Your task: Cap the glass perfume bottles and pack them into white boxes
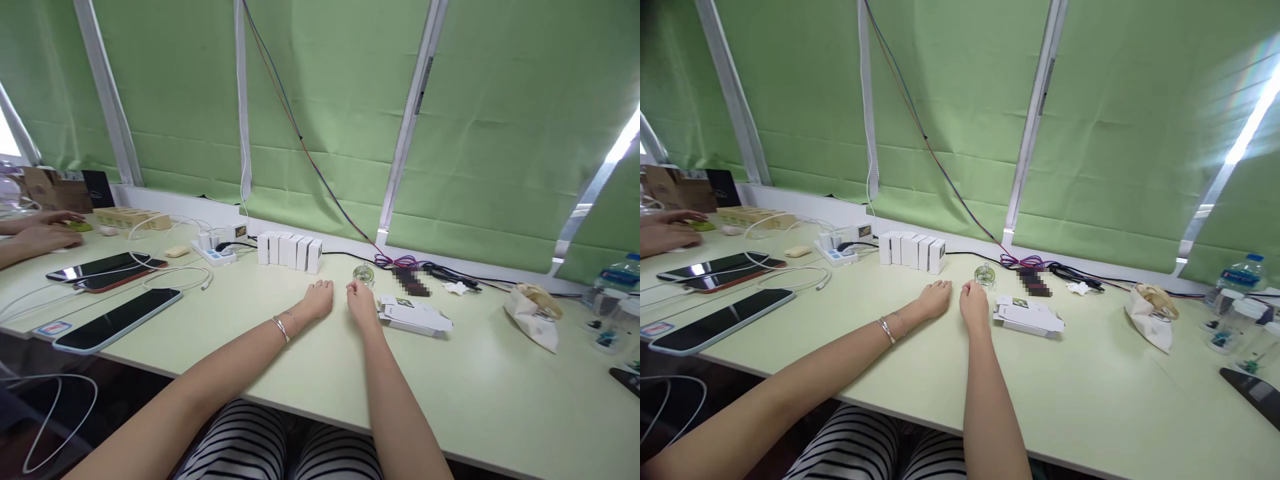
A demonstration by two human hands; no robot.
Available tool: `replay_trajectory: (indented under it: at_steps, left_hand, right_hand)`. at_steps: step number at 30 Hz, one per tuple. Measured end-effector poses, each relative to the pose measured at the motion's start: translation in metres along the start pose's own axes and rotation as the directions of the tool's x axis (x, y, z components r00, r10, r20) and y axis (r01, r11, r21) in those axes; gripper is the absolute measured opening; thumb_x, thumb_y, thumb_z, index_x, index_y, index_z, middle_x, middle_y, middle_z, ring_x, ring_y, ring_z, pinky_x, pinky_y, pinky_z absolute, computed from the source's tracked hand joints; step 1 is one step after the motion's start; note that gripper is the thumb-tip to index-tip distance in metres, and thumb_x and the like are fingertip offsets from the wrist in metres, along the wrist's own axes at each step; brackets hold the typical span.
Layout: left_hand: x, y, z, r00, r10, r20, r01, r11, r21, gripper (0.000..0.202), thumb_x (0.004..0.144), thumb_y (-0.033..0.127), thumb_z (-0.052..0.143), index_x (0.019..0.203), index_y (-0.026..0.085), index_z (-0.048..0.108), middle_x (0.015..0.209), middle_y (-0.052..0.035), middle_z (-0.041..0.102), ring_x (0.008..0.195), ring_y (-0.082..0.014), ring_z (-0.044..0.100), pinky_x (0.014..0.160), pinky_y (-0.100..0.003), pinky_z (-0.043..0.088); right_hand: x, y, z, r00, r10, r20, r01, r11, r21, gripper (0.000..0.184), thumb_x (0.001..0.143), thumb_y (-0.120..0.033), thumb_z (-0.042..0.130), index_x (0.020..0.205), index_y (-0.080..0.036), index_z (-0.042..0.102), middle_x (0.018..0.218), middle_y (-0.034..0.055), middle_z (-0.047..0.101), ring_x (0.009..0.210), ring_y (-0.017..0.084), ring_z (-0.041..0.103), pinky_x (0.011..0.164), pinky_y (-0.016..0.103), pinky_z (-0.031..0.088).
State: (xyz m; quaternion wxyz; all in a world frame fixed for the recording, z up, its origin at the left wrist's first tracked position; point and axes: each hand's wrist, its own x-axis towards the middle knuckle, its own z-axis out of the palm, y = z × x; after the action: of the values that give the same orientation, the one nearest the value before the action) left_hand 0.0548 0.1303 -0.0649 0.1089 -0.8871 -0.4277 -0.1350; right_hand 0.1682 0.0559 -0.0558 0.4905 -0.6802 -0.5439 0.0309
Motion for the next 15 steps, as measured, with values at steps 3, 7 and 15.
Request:
replay_trajectory:
  at_steps: [3,7,15]
  left_hand:
    - [-0.01,0.0,-0.008,1.0,-0.014,-0.002,0.014,0.998,-0.062,0.037,0.089,0.029,0.052,0.124,0.016,0.047,0.129,-0.0113,0.047,0.115,-0.026,0.048,0.094,-0.048,0.04]
    - [-0.016,-0.013,-0.021,0.996,-0.084,0.02,0.085,0.987,-0.136,0.055,0.087,0.02,0.047,0.138,0.012,0.029,0.142,-0.0174,0.034,0.133,-0.0324,0.025,0.105,-0.05,0.024]
    - [-0.028,-0.036,-0.023,0.973,-0.23,0.03,0.231,0.954,-0.189,0.04,0.089,0.031,0.052,0.125,0.017,0.046,0.131,-0.011,0.045,0.116,-0.0272,0.046,0.096,-0.051,0.038]
  right_hand:
    - [0.002,0.0,-0.009,0.992,-0.011,-0.129,0.006,0.999,-0.043,0.023,0.078,-0.014,0.041,0.094,-0.017,0.058,0.096,0.0093,0.061,0.091,0.022,0.054,0.082,0.034,0.04]
    - [0.009,0.004,-0.028,0.94,-0.043,-0.337,0.022,0.997,-0.068,0.037,0.077,-0.014,0.039,0.112,-0.013,0.049,0.113,0.0153,0.053,0.109,0.028,0.044,0.094,0.042,0.031]
    - [0.006,0.026,-0.014,0.927,-0.041,-0.373,0.02,0.998,-0.061,0.055,0.072,-0.004,0.029,0.126,-0.008,0.035,0.117,0.0186,0.041,0.099,0.022,0.054,0.091,0.036,0.039]
